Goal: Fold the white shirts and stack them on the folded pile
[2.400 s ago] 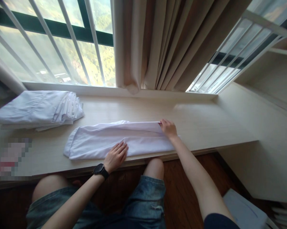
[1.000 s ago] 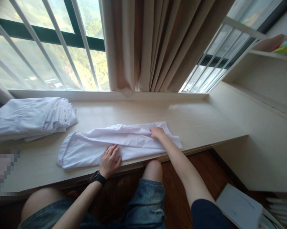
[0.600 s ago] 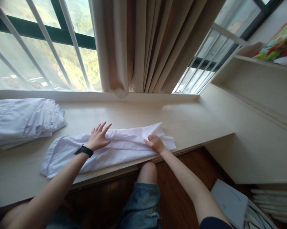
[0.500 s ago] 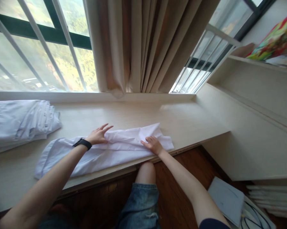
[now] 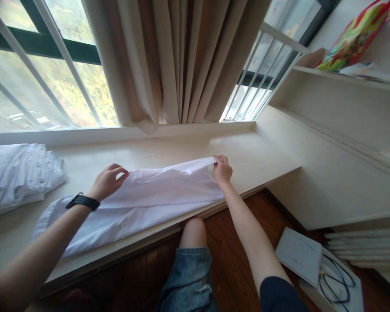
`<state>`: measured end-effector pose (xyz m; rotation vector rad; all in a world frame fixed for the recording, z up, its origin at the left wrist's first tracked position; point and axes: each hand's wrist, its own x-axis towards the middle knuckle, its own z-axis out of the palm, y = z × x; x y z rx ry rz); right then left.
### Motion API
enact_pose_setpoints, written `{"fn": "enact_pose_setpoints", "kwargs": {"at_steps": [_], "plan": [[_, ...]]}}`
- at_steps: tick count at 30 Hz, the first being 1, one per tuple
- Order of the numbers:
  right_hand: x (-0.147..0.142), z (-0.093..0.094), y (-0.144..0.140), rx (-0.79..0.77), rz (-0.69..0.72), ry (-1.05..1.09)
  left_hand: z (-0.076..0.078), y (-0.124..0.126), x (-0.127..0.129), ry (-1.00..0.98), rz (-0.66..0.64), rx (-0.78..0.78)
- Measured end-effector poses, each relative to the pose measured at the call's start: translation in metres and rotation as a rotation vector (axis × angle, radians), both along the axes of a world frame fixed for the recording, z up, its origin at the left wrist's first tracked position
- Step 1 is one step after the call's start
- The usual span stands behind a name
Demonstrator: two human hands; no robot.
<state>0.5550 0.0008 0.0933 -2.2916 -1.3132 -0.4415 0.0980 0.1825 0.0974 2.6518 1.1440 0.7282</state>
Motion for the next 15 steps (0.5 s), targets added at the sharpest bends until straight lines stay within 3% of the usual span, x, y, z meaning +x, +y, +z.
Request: {"fn": "enact_pose_setpoints", "kwargs": {"at_steps": [4,7,11,15], "plan": [[0.007,0.000,-0.026,0.069,0.165,0.042,-0.010,-0.020,-0.013,-0.003,-0.011,0.070],[0.008,-0.022,-0.050,0.010,0.235,0.087,-0.026,-0.032,-0.016,0.070,-0.065,0.072],[0.003,-0.057,-0.078,-0.107,0.209,0.120,-0.043,-0.043,-0.014,0.100,-0.101,0.060],[0.000,-0.079,-0.096,-0.015,0.202,0.066,-0.051,-0.048,-0.014,0.084,-0.104,0.097]]}}
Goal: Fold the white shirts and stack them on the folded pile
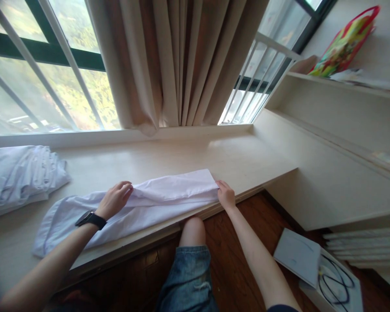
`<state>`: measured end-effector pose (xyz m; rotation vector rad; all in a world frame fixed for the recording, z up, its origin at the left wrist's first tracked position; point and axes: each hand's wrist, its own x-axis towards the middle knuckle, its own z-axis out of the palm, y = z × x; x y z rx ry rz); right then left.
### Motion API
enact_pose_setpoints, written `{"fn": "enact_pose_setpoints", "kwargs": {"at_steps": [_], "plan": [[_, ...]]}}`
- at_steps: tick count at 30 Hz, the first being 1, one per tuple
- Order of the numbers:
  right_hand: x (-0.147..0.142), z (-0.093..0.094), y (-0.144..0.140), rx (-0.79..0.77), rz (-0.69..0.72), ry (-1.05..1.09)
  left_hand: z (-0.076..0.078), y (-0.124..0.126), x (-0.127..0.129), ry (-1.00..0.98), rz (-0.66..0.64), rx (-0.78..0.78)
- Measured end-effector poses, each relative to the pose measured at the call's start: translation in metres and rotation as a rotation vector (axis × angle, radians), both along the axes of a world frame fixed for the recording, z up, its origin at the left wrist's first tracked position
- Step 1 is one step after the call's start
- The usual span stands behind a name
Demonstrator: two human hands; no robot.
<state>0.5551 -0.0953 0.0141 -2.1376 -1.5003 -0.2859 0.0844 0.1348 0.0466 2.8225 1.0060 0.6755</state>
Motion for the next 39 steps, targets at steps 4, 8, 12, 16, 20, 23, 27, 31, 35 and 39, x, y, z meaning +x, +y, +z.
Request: {"fn": "enact_pose_setpoints", "kwargs": {"at_steps": [4,8,12,16,20,23,27,31,35,39], "plan": [[0.003,-0.014,-0.010,0.025,0.002,-0.023,-0.004,0.001,-0.004,-0.044,0.046,0.012],[0.005,-0.024,-0.016,-0.222,0.037,0.007,-0.004,-0.001,-0.005,0.008,0.030,-0.030],[0.003,-0.027,-0.020,-0.311,0.037,0.016,-0.001,-0.007,-0.004,0.079,-0.015,-0.023],[0.000,-0.023,-0.026,-0.243,-0.065,-0.028,0.001,-0.012,-0.006,0.108,-0.036,0.010],[0.001,-0.023,-0.032,-0.250,-0.155,-0.007,0.000,-0.012,-0.015,0.151,-0.009,-0.023],[0.005,-0.026,-0.035,-0.395,-0.089,-0.001,0.000,-0.008,-0.026,0.180,0.064,-0.035],[0.007,-0.027,-0.038,-0.392,-0.036,-0.046,0.000,-0.010,-0.033,0.198,0.037,0.003],[0.000,-0.022,-0.040,-0.371,-0.027,-0.127,-0.004,-0.018,-0.020,0.187,-0.068,0.046],[-0.005,-0.008,-0.023,-0.386,-0.006,-0.176,-0.008,-0.023,0.003,0.167,-0.092,0.067],[0.002,0.029,0.035,-0.315,-0.038,-0.088,-0.005,-0.013,0.022,0.148,-0.100,0.037]]}}
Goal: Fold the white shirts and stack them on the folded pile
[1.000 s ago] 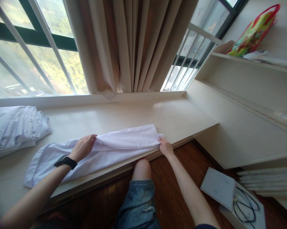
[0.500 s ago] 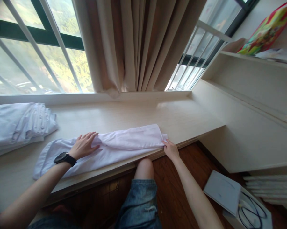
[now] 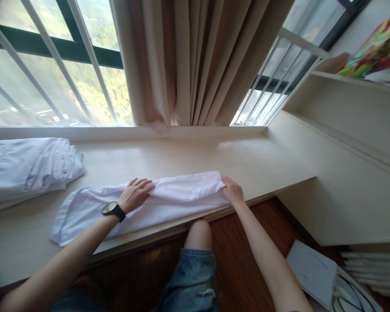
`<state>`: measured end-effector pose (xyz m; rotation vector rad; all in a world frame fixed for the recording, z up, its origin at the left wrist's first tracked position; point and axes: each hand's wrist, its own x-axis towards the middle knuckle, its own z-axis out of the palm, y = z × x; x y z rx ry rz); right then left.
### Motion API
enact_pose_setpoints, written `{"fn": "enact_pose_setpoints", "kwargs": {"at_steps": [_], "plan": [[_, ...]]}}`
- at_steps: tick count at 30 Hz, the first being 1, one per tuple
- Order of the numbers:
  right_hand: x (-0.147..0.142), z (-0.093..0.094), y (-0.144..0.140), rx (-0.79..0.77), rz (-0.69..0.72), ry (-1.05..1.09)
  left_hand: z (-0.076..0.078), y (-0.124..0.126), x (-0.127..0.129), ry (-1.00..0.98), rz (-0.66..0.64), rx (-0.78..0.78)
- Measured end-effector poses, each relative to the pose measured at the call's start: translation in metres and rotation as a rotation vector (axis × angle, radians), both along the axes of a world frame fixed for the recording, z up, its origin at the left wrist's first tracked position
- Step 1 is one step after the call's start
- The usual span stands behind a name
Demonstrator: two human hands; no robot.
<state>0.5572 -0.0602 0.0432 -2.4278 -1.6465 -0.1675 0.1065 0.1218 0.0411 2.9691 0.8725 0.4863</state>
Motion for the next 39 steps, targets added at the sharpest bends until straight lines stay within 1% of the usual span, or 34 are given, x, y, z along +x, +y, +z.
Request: {"fn": "enact_pose_setpoints", "kwargs": {"at_steps": [2,4,5,6,8,10,12,13,14,17,18,20,23,25,26,28,30,32,33,35,37,39], "plan": [[0.005,0.025,0.043,0.056,-0.020,0.039,0.004,0.015,0.009,-0.034,0.101,-0.058],[0.009,0.047,0.088,0.087,-0.025,0.089,0.007,0.035,0.017,-0.084,0.257,-0.132],[0.010,0.054,0.109,0.100,-0.022,0.119,0.009,0.045,0.021,-0.114,0.337,-0.165],[0.010,0.059,0.128,0.118,-0.021,0.144,0.010,0.056,0.024,-0.149,0.414,-0.189],[0.011,0.060,0.156,0.149,-0.025,0.196,0.011,0.072,0.027,-0.223,0.530,-0.189],[0.011,0.052,0.167,0.166,-0.057,0.248,0.010,0.077,0.026,-0.271,0.565,-0.134],[0.015,0.040,0.160,0.134,-0.093,0.295,0.007,0.071,0.020,-0.266,0.503,-0.073],[0.018,0.033,0.152,0.084,-0.084,0.310,0.006,0.065,0.015,-0.245,0.450,-0.051],[0.022,0.027,0.141,0.002,-0.050,0.320,0.004,0.056,0.009,-0.219,0.393,-0.033],[0.037,0.013,0.103,-0.352,0.118,0.348,0.001,0.025,-0.007,-0.140,0.232,-0.005],[0.043,0.010,0.092,-0.449,0.156,0.356,0.001,0.014,-0.010,-0.116,0.192,-0.012],[0.052,0.007,0.076,-0.574,0.178,0.340,0.001,-0.009,-0.013,-0.070,0.148,-0.051],[0.060,0.009,0.069,-0.672,0.175,0.281,-0.001,-0.041,-0.009,-0.006,0.160,-0.095],[0.062,0.017,0.074,-0.701,0.187,0.275,-0.005,-0.057,-0.004,0.003,0.200,-0.078],[0.063,0.022,0.079,-0.685,0.194,0.280,-0.008,-0.062,-0.003,-0.005,0.221,-0.063],[0.063,0.036,0.091,-0.599,0.198,0.279,-0.015,-0.070,-0.001,-0.041,0.253,-0.038],[0.062,0.049,0.105,-0.475,0.194,0.275,-0.021,-0.073,-0.001,-0.088,0.265,-0.027],[0.062,0.058,0.115,-0.383,0.192,0.274,-0.024,-0.074,-0.002,-0.131,0.267,-0.022],[0.061,0.060,0.118,-0.379,0.180,0.276,-0.025,-0.074,-0.003,-0.146,0.264,-0.020],[0.061,0.058,0.117,-0.444,0.136,0.292,-0.026,-0.074,-0.004,-0.157,0.231,-0.020],[0.061,0.052,0.110,-0.543,0.084,0.318,-0.025,-0.075,-0.005,-0.147,0.155,-0.029],[0.063,0.047,0.102,-0.588,0.054,0.340,-0.026,-0.075,-0.006,-0.134,0.061,-0.035]]}}
